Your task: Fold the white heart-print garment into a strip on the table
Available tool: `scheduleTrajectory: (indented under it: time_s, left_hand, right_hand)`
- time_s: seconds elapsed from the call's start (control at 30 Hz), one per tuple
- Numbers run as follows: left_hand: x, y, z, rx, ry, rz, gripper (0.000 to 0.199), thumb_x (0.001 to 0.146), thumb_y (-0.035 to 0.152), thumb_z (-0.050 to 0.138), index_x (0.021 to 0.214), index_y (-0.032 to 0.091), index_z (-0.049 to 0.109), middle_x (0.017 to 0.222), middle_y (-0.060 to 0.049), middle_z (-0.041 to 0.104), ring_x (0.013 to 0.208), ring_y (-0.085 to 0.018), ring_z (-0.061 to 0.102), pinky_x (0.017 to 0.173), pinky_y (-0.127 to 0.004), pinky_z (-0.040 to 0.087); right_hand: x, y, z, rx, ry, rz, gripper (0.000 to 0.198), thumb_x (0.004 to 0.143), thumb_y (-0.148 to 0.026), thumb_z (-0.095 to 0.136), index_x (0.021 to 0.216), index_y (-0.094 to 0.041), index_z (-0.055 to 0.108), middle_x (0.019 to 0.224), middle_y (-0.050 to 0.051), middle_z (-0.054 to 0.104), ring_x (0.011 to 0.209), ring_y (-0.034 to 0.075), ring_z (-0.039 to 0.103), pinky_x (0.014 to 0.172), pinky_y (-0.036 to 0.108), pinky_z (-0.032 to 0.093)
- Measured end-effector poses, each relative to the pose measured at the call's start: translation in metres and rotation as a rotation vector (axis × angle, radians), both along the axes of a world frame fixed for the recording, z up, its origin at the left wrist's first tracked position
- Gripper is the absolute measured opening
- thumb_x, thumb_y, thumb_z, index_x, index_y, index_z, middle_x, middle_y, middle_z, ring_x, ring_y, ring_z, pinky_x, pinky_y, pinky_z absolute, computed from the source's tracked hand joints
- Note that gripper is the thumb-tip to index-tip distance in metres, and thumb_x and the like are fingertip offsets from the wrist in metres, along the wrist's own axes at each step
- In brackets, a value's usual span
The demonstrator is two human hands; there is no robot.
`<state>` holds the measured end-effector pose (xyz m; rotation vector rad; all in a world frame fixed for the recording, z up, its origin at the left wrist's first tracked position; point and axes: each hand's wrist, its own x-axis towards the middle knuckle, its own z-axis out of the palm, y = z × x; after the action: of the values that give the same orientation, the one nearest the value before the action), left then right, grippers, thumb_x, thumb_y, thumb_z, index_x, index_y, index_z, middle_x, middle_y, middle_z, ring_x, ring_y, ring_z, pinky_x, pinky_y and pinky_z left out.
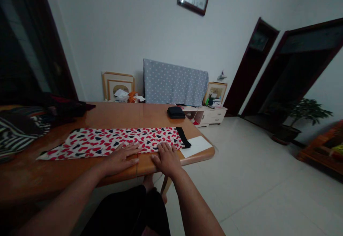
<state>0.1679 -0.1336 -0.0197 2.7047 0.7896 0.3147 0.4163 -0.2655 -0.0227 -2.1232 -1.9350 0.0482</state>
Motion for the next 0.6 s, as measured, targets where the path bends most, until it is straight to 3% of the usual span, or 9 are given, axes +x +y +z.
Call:
scheduleTrajectory:
  time_s: [0.6]
  left_hand:
    - [0.0036,-0.0069,0.0084,0.005,-0.036,-0.025,0.056,0.094,0.058,0.053,0.141,0.028,0.063,0.152,-0.006,0.055,0.143,-0.03,0.045,0.121,-0.045,0.029]
  right_hand:
    - [0.0023,0.0026,-0.0001,-0.021,0.04,0.036,0.074,0.1,-0.066,0.034,0.157,-0.018,0.039,0.165,0.011,0.035,0.155,0.026,0.023,0.125,0.047,0.01]
